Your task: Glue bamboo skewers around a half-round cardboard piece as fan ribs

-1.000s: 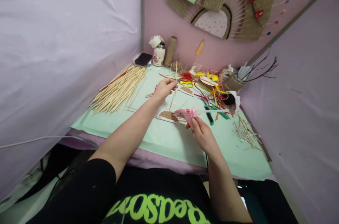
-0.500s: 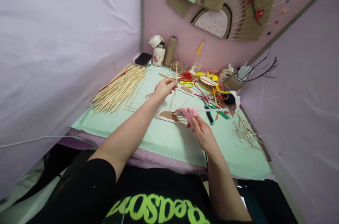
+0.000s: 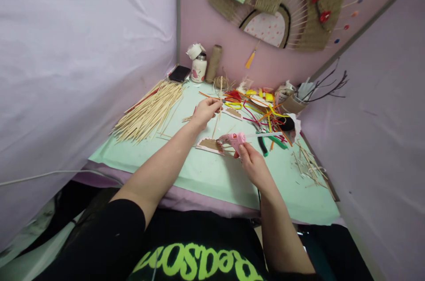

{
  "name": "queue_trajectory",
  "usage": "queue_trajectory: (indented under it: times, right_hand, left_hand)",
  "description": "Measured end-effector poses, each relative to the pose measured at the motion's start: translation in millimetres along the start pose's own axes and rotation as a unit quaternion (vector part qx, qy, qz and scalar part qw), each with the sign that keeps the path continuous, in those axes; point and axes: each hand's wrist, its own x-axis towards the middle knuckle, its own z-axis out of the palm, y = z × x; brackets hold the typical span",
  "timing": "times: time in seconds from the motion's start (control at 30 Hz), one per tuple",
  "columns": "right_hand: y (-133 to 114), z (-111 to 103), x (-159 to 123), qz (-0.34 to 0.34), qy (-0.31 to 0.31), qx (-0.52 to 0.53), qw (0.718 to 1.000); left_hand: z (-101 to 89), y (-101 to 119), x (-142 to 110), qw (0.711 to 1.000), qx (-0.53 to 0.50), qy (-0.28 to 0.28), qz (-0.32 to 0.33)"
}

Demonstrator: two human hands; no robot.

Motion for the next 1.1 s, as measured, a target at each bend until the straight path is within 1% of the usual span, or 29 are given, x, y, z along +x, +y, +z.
queue_trajectory:
  times: [0.1,0.23,0.33,0.4,0.5,0.6,0.67,0.73,0.8,0.83,0.9,0.97,1.0,1.03,1.07,1.1]
  right_hand:
    - [-2.5,-0.6,0.0,-0.021,0.024,-0.02,0.999]
    - [-2.8,-3.4,-5.9,-0.046,0.065,0.001,0.997]
    - [3.7,-11.1,-13.2,-0.074,0.108,0.007,0.991]
    - [14.3,-21.2,-17.9,-0.094,0.144,-0.007,0.985]
    - [43.3,-44.4,-24.1,-0.092,0.208,-0.082,0.97]
    - [85.6,-70.9,-31.3,-0.039,0.261,-0.192,0.945]
    - [115.7,-84.3,-36.2,0.006,0.261,-0.256,0.931]
    - [142.2,-92.0,-40.7,0.047,0.245,-0.305,0.919]
    - [160.3,-96.0,-44.9,0.093,0.238,-0.33,0.909]
    - [164.8,-97.8,-47.2,0.115,0.232,-0.341,0.904]
    - [162.6,-102.9,-51.0,0.147,0.233,-0.361,0.891]
    - [145.0,-109.4,-50.8,0.14,0.252,-0.369,0.883]
    - [131.2,-111.9,-47.4,0.112,0.267,-0.359,0.887]
    - [114.9,-113.0,-41.1,0.065,0.278,-0.338,0.897]
    - [97.1,-112.0,-31.5,0.019,0.281,-0.305,0.91]
    - [78.8,-108.3,-18.5,-0.017,0.27,-0.263,0.926]
  left_hand:
    - [0.1,0.6,-0.1,1.0,0.001,0.003,-0.001]
    - [-0.1,1.4,0.4,1.0,0.011,0.004,-0.003]
    - [-0.5,1.5,0.5,0.999,0.038,0.008,-0.003]
    - [-0.8,1.1,0.3,0.998,0.063,0.006,-0.004]
    - [-1.5,-0.4,0.1,0.992,0.127,0.01,-0.001]
    - [-1.6,-2.9,-0.5,0.98,0.198,-0.013,0.028]
    - [-0.9,-5.1,-1.5,0.967,0.249,-0.038,0.041]
    - [0.0,-7.9,-2.5,0.948,0.309,-0.065,0.039]
    - [0.7,-10.8,-3.3,0.921,0.376,-0.092,0.031]
    - [0.9,-12.1,-3.7,0.907,0.408,-0.101,0.027]
    - [1.3,-13.7,-4.6,0.881,0.459,-0.11,0.026]
    - [1.9,-14.0,-5.9,0.863,0.492,-0.108,0.032]
    - [2.3,-13.7,-6.7,0.857,0.503,-0.106,0.036]
    - [2.9,-13.2,-7.6,0.851,0.513,-0.106,0.038]
    - [3.5,-12.6,-8.6,0.846,0.522,-0.107,0.038]
    - [4.1,-11.9,-9.6,0.84,0.53,-0.11,0.038]
